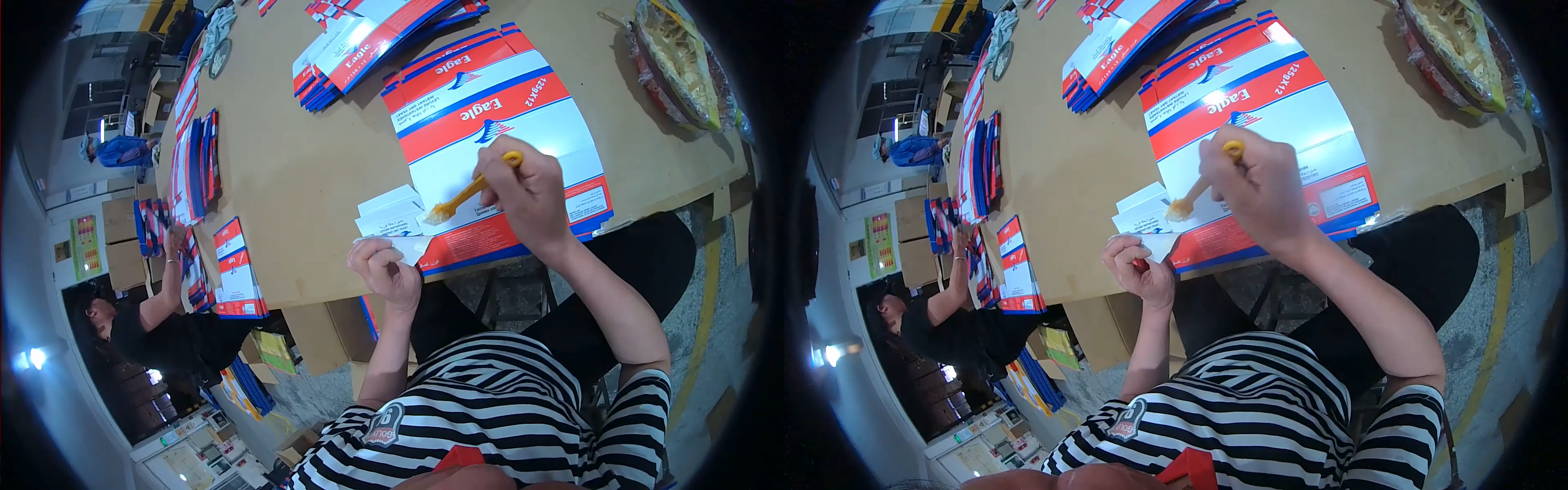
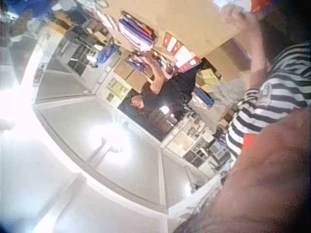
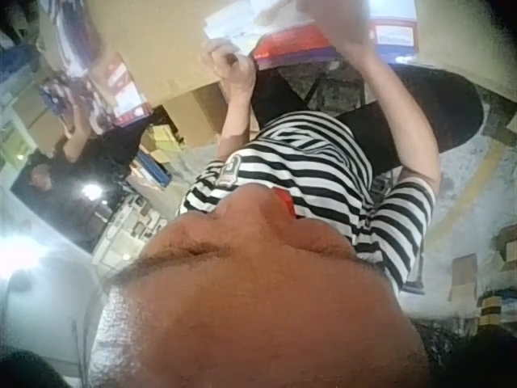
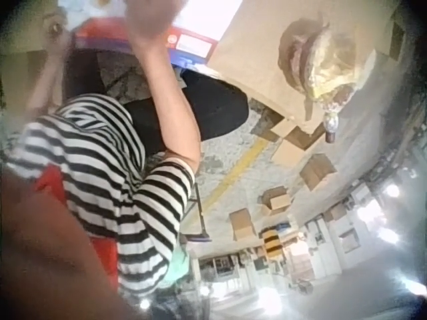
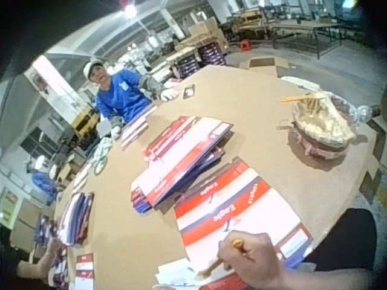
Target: Applying glue to the edges of paper envelopes or folders using a handheld brush.
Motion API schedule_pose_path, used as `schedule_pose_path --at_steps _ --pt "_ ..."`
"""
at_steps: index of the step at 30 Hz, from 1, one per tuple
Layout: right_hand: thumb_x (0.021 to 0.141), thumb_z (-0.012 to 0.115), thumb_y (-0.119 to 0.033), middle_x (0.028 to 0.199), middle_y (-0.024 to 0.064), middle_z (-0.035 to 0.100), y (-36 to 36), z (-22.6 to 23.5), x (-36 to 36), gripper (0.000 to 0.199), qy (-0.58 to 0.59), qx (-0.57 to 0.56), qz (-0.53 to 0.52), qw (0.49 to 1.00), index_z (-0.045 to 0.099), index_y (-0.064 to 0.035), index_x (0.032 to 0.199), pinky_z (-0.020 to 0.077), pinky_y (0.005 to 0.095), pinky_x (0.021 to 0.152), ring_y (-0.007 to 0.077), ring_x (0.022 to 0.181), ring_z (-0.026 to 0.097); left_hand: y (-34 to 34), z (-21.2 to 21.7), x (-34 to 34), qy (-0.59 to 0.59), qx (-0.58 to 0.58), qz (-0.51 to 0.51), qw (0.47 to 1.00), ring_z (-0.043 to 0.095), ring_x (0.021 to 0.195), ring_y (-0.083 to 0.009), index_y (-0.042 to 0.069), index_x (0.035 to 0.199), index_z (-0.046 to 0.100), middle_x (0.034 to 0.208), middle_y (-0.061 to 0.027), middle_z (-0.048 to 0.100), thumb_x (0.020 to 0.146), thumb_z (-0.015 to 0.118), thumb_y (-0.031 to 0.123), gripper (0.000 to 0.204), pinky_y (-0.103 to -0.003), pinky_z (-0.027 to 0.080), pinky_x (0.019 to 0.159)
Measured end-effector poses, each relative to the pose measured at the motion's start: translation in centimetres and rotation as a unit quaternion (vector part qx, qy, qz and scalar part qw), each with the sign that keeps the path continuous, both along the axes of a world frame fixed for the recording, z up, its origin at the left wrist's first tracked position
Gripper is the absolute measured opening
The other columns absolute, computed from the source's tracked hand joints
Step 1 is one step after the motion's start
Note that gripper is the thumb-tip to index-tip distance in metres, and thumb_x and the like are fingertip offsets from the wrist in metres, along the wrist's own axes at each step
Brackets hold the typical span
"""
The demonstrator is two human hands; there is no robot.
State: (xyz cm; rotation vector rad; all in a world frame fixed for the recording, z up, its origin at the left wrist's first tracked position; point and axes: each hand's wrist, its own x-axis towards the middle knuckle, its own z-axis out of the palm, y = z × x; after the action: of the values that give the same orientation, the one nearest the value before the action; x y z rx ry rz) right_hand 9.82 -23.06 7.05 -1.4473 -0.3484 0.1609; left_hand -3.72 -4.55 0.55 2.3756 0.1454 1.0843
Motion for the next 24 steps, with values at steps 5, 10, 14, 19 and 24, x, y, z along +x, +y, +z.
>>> schedule_pose_path --at_steps 5,10,14,19,24 --pt "0.097 0.049 -0.021 0.061 0.0018 0.056 -0.9 0.2 1.1 0.026 0.115 0.123 -0.062 0.984 0.059 -0.0033 0.082 0.0411 0.0165 0.050 0.0036 0.053 0.054 0.1 0.9 1.0 0.068 -0.086 -0.018 0.994 0.053 0.104 -0.0304 0.005 0.096 0.058 0.101 -0.0120 0.060 0.077 0.061 -0.005 0.021 -0.043 0.038 0.098" --pt "0.098 0.048 -0.024 0.061 0.0011 0.056 -1.7 0.2 2.0 0.026 0.085 0.171 -0.076 0.979 0.058 -0.0049 0.084 0.0416 0.0156 0.055 0.0018 0.055 0.052 1.7 3.9 2.0 0.315 0.025 -0.071 0.946 0.049 0.121 -0.0318 0.009 0.121 0.061 0.126 -0.0150 0.057 0.087 0.060 0.011 0.034 -0.043 0.032 0.103" --pt "0.098 0.048 -0.024 0.062 0.0024 0.057 -2.4 1.5 2.5 0.025 0.100 0.194 -0.110 0.970 0.057 -0.0049 0.085 0.0414 0.0167 0.057 0.0038 0.058 0.053 3.1 6.3 3.3 0.327 0.048 -0.081 0.940 0.048 0.121 -0.0322 0.007 0.119 0.061 0.127 -0.0160 0.055 0.086 0.061 0.012 0.034 -0.043 0.033 0.103" --pt "0.096 0.050 -0.024 0.062 0.0046 0.059 -4.4 2.7 3.5 0.023 0.130 0.263 -0.197 0.936 0.055 -0.0043 0.086 0.0420 0.0198 0.056 0.0080 0.056 0.055 6.2 7.7 15.3 0.169 0.046 -0.098 0.980 0.046 0.123 -0.0360 0.005 0.127 0.054 0.128 -0.0204 0.052 0.082 0.069 0.026 0.052 -0.045 0.036 0.101" --pt "0.096 0.048 -0.022 0.061 0.0054 0.059 -4.6 3.7 4.2 0.022 0.104 0.296 -0.202 0.928 0.056 -0.0034 0.086 0.0427 0.0211 0.055 0.0097 0.055 0.055 11.3 7.2 27.4 0.282 0.103 -0.118 0.947 0.041 0.128 -0.0373 0.001 0.141 0.036 0.140 -0.0264 0.038 0.064 0.073 0.063 0.106 -0.046 0.034 0.105"
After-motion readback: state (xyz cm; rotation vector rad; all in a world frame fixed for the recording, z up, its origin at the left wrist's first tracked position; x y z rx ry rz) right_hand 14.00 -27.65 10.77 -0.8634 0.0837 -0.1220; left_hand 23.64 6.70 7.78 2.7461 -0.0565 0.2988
